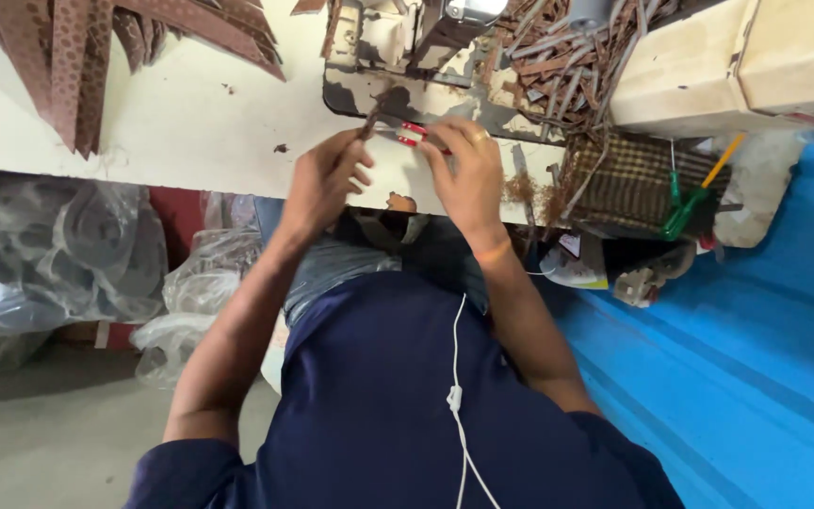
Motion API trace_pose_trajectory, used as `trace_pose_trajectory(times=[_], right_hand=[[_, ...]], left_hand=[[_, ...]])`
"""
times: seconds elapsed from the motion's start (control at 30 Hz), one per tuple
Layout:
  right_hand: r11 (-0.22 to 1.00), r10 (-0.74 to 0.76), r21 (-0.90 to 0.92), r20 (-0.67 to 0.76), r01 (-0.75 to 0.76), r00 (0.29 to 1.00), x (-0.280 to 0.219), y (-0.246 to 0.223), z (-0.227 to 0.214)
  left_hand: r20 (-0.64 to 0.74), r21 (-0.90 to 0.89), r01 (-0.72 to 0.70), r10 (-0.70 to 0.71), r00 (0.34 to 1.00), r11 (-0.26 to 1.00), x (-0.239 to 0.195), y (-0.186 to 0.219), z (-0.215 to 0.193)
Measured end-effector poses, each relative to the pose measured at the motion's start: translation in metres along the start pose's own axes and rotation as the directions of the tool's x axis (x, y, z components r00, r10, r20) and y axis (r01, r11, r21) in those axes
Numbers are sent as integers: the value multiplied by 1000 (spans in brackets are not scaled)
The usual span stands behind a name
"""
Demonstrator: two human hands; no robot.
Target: Measure and cut leather pieces to specific lengths for use as shoe straps.
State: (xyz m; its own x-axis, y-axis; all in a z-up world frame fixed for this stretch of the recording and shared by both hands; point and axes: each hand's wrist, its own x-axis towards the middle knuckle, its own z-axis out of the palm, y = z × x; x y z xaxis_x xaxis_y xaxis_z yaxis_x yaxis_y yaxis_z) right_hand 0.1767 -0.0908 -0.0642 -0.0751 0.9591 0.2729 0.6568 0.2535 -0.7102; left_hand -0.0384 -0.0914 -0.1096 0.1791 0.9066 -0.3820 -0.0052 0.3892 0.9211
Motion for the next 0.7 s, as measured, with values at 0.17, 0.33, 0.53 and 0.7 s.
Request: trace_pose_trajectory(times=[0.17, 0.33, 0.53, 0.7], right_hand=[[935, -218, -276, 42, 221, 975, 15, 17, 23], [973, 42, -230, 27, -34, 999, -4, 33, 13], [977, 212, -48, 51, -210, 976, -37, 11, 22], [965, 166, -229, 145, -130, 975, -30, 4, 28]], left_hand=[[-4, 175, 18, -18, 1000, 984, -6, -24, -28], [-21, 128, 28, -25, 999, 991, 7, -23, -8], [-98, 536, -210, 306, 947, 818, 32, -33, 23], [-130, 669, -49, 182, 975, 742, 17, -15, 9]])
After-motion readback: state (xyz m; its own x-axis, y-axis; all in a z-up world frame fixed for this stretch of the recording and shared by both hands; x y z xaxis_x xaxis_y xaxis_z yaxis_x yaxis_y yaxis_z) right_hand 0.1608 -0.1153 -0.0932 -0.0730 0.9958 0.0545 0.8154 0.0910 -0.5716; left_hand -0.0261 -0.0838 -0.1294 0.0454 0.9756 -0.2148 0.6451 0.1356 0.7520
